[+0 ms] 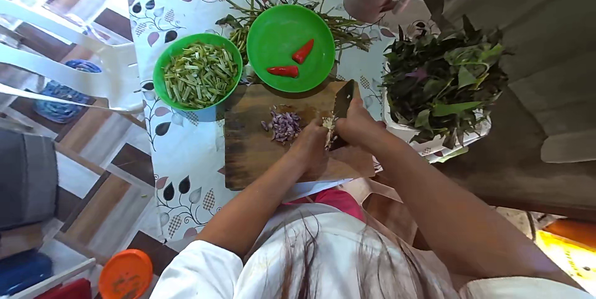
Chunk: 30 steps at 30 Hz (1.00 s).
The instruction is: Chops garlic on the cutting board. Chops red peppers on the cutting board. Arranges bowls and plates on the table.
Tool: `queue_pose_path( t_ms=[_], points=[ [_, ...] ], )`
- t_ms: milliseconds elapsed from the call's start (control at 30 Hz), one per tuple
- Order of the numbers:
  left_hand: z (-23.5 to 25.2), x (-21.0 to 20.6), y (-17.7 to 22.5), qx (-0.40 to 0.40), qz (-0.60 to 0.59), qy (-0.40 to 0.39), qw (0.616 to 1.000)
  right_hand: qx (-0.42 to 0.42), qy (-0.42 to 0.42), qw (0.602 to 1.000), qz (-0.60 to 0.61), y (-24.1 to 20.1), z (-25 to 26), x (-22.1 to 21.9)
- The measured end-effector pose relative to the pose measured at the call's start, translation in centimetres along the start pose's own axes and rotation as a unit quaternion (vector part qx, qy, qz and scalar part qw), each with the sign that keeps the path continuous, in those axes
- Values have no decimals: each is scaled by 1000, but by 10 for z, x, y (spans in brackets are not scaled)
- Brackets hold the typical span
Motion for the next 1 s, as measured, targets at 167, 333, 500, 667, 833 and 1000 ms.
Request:
queue_pose_path(
  t_ms=[167,333,500,667,833,1000],
  points=[
    [-1,-1,1,27,-4,-19,999,9,41,998,45,2,0,-18],
    [-3,2,1,-8,-5,0,1000,-1,49,996,70,-1,-4,-20],
    [0,8,1,-8,-25,14,1000,-3,20,998,60,0,-3,-17],
    [2,11,-2,-29,0,39,999,-11,33,999,28,-9,-5,-26],
    [13,21,-3,11,8,12,1000,33,-13,999,-1,-7,2,-1],
    [28,15,-4,29,84,-45,995,67,3,997,-37,2,2,-7]
  ],
)
Point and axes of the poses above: each hand's wrist, its own z-axis towards the middle knuckle, its own x-axis out of the back of the hand, y = z × x, the point moved 6 cm from there along z, towards the middle knuckle, and after that the axes turned 15 degrees about -z, right-handed, at the moved point
